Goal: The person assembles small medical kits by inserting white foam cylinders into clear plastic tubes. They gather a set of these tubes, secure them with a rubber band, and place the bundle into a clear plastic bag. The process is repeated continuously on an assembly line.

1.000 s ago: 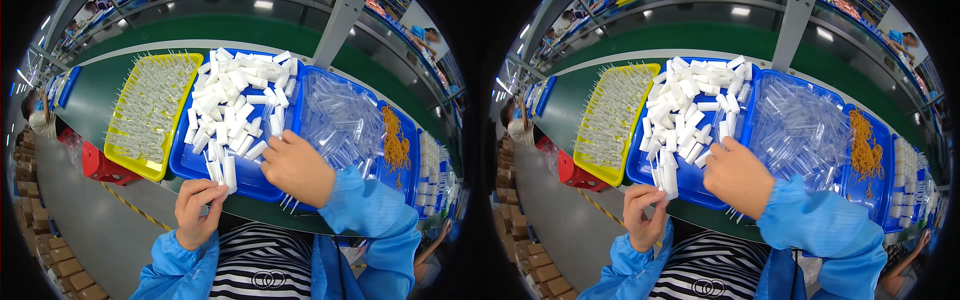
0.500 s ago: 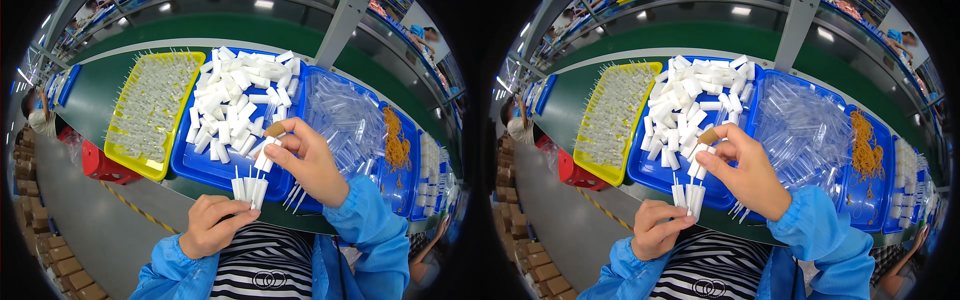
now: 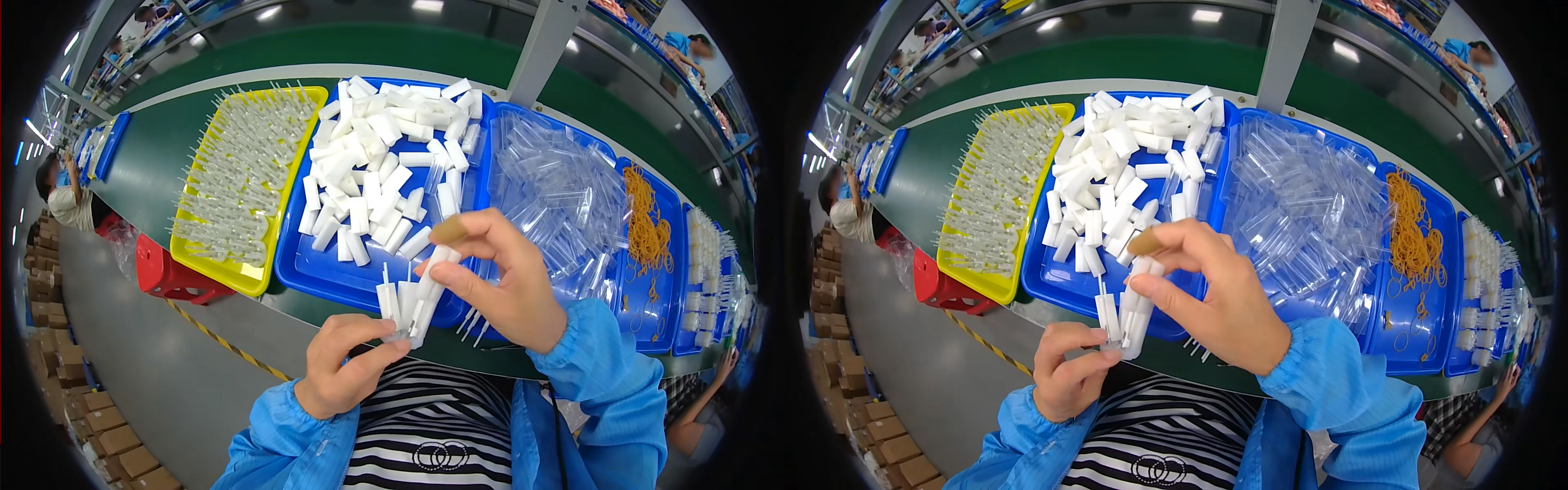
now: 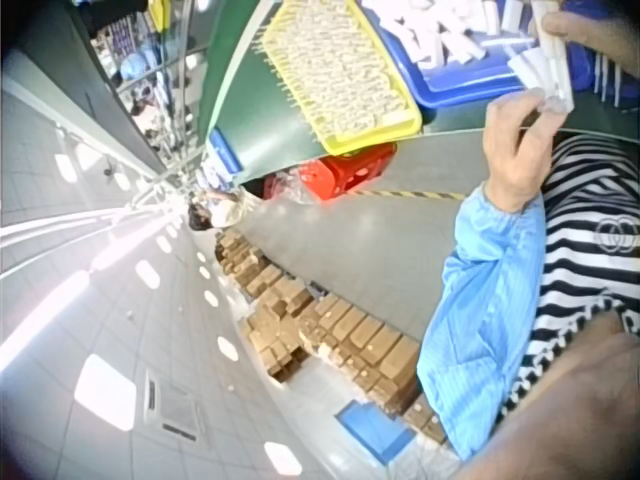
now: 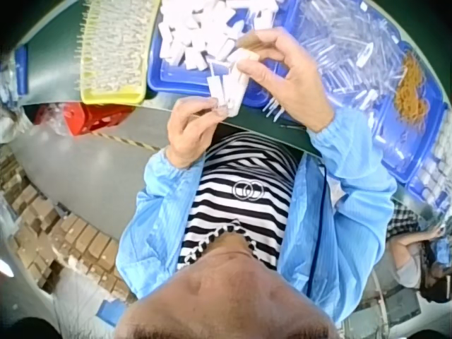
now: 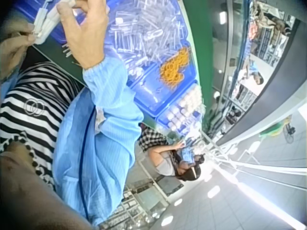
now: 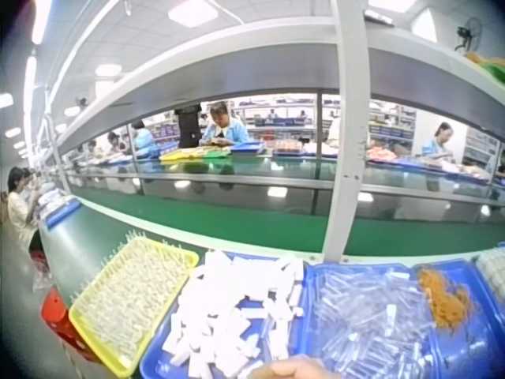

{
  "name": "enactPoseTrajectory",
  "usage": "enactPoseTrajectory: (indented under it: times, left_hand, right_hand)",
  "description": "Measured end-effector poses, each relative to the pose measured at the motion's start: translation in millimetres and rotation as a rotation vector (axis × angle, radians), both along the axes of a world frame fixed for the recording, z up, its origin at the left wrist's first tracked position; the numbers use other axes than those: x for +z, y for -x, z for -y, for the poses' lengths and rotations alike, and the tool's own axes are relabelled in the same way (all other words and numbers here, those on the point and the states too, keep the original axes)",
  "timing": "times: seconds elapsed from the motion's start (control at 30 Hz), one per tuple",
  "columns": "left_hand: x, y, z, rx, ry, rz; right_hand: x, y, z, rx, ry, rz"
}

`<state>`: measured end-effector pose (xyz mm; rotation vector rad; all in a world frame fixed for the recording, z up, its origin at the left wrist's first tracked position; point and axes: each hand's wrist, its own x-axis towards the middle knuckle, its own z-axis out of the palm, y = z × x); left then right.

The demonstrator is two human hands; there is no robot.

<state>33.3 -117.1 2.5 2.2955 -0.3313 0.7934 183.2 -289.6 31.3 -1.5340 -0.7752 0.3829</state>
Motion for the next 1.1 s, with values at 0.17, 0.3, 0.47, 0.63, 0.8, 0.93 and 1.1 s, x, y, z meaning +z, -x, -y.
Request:
enactPoseTrajectory:
  times: [0.17, 0.3, 0.47, 0.63, 0.8, 0.93, 1.1]
  left_hand:
    - [-5, 0, -3, 0.061, 0.061, 0.048]
    - [-10, 2, -1, 0.053, 0.169, 0.030]
    - [-9, 4, -5, 0.133, 0.056, 0.026]
    - [-7, 6, -8, 0.140, -0.084, -0.050]
    - [-7, 5, -6, 0.148, -0.111, -0.080]
    - [-11, 5, -5, 0.143, -0.094, -0.068]
    - [-8, 4, -6, 0.139, -0.097, -0.064]
  right_hand:
    - [1, 9, 4, 0.147, 0.079, 0.227]
    - [1, 19, 3, 0.123, 0.031, 0.183]
    - [-1, -22, -8, 0.041, 0.282, 0.650]
    - [-24, -28, -31, 0.163, 0.643, 1.322]
    - [-16, -18, -42, 0.249, 0.748, 1.438]
    - [-21, -16, -39, 0.234, 0.736, 1.409]
    - [-30, -15, -37, 0.227, 0.741, 1.279]
